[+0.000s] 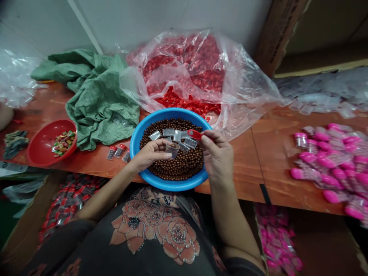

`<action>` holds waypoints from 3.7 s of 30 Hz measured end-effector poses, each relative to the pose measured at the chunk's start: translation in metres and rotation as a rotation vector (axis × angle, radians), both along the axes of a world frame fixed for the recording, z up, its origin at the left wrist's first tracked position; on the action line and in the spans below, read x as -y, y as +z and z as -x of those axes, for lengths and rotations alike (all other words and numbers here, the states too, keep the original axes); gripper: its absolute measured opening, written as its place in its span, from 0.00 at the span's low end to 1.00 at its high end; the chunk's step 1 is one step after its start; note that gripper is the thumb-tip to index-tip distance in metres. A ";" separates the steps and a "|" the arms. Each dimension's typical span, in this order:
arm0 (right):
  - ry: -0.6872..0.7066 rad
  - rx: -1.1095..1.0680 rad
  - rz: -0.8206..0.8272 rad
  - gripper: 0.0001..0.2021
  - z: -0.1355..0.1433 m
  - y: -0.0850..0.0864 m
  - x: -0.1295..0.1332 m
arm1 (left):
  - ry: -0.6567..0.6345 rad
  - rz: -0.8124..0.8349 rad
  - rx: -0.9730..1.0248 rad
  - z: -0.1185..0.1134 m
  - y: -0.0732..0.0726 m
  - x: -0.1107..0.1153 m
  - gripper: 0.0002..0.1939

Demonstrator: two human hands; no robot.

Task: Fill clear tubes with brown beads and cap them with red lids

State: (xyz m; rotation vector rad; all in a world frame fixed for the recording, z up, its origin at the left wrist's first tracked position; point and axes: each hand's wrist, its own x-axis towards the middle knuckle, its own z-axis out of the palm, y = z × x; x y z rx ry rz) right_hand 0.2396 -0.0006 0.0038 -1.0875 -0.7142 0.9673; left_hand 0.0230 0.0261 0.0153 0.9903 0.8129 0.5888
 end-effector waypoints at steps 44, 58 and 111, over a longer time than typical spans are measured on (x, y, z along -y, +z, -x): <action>0.309 1.129 -0.488 0.30 0.017 -0.001 0.024 | 0.028 -0.331 -0.083 0.015 -0.002 0.016 0.22; 0.202 1.274 -0.522 0.42 0.045 -0.013 0.034 | 0.242 -0.169 0.055 -0.004 -0.005 0.033 0.20; 0.309 1.562 -0.390 0.29 0.052 -0.008 0.037 | 0.245 0.019 -0.112 -0.014 -0.011 0.042 0.29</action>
